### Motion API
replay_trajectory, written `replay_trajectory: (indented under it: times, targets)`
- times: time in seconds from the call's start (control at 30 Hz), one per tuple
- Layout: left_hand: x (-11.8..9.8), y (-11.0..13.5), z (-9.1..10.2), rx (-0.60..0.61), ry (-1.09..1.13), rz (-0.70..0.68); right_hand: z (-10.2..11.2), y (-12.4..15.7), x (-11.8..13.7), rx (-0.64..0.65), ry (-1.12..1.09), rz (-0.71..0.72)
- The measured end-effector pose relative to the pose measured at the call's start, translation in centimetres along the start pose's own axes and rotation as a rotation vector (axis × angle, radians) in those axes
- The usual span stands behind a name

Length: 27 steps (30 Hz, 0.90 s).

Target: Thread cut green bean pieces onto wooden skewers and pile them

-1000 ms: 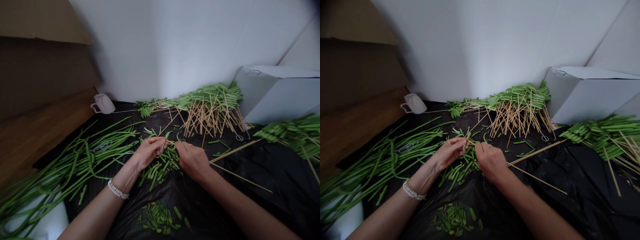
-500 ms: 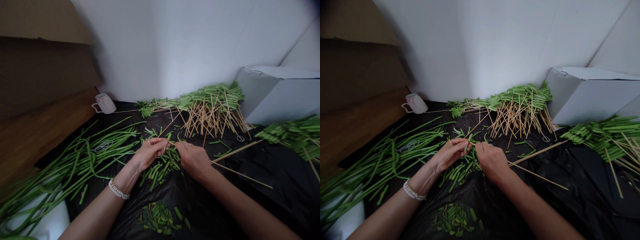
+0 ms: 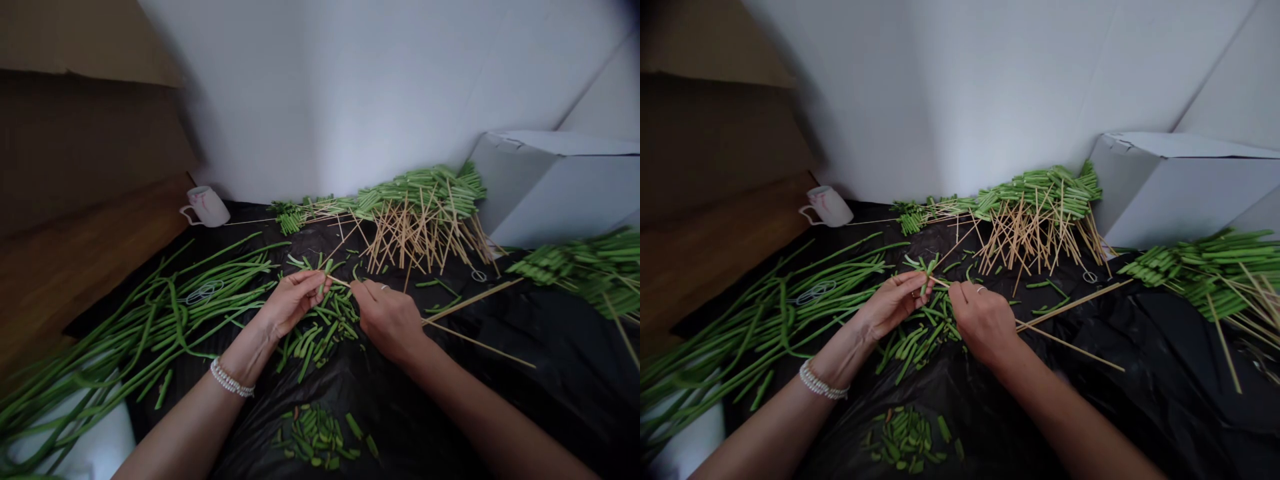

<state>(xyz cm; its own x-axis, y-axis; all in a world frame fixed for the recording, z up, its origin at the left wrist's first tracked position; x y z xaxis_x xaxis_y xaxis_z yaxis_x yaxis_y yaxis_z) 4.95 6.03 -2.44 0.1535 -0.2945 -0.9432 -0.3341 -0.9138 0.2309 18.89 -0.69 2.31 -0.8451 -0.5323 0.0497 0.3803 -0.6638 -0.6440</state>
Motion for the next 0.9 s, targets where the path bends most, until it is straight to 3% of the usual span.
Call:
replay_trajectory:
  times: [0.33,0.47,0.63,0.8,0.9]
  targets:
    - [1.1,0.4,-1.7,0.050,-0.058,0.007,-0.8,0.1,0.5,0.040,-0.027,-0.003]
    - [0.5,0.1,-1.0,0.016,-0.182,-0.050,-0.8,-0.1,0.1,0.024,0.000,0.013]
    - [-1.5,-0.5,2.0,-0.236,-0.576,-0.317,-0.1,-0.2,-1.9,-0.041,0.130,-0.051]
    - [-1.4,-0.6,0.7,-0.141,-1.215,-0.617,-0.4,-0.1,-2.1,-0.007,0.127,-0.052]
    - [-1.0,-0.4,0.0,-0.100,-1.383,-0.683,-0.6,0.0,-1.9,0.010,0.120,-0.061]
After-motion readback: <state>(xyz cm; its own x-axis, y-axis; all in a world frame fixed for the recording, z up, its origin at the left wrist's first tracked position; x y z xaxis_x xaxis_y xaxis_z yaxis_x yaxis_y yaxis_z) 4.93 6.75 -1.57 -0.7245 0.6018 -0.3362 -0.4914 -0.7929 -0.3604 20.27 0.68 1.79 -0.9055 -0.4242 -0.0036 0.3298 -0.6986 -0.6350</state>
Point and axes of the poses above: each hand's wrist, its own y-axis away from the middle knuckle, its own z-axis out of the back of the hand, x = y × z, the point moved 6 cm from there along -y, towards the middle knuckle, and after that the axes turned 12 degrees about -y, right-handed, at the moved point
